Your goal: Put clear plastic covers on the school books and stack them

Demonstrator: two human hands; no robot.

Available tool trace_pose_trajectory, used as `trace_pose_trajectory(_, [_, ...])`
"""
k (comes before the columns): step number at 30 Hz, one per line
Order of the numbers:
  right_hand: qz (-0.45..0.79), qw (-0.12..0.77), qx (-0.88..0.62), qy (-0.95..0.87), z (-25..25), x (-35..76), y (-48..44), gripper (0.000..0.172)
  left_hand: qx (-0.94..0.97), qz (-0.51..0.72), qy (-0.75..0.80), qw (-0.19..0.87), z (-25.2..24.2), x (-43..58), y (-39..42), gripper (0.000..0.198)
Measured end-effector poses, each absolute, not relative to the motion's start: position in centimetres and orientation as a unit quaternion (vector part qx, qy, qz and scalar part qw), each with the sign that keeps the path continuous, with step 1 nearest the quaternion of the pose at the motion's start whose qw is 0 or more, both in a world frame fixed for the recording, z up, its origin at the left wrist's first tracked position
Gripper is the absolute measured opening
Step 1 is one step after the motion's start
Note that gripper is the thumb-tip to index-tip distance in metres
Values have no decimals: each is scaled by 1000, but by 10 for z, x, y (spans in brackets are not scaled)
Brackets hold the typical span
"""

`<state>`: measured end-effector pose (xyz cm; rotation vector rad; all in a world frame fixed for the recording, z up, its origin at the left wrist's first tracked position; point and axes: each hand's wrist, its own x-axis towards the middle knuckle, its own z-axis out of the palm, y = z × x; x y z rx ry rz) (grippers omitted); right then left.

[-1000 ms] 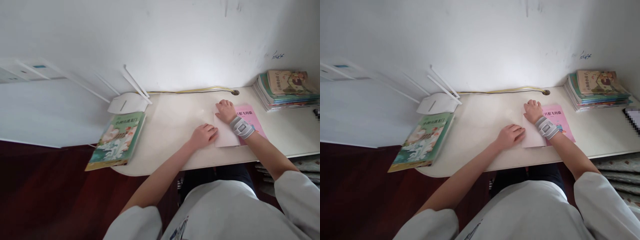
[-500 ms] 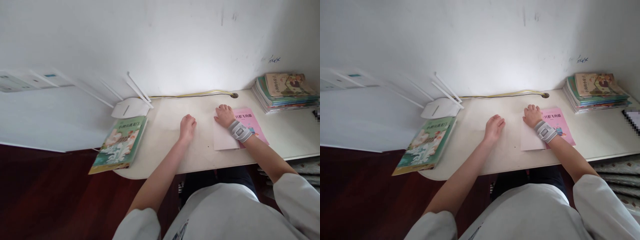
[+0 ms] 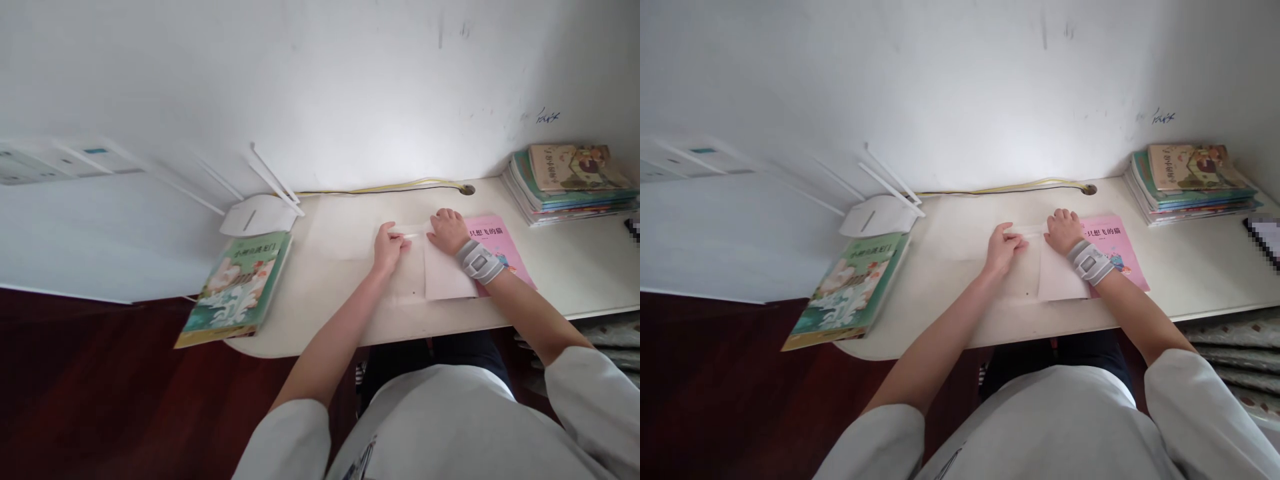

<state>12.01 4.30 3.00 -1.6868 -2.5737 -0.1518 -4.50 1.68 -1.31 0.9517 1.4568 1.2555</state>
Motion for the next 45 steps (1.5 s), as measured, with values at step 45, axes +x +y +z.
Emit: trace_pose_trajectory(45, [159,122,-342,-918,11,163,75,41,406,555,566,456,-16,-33,13,51])
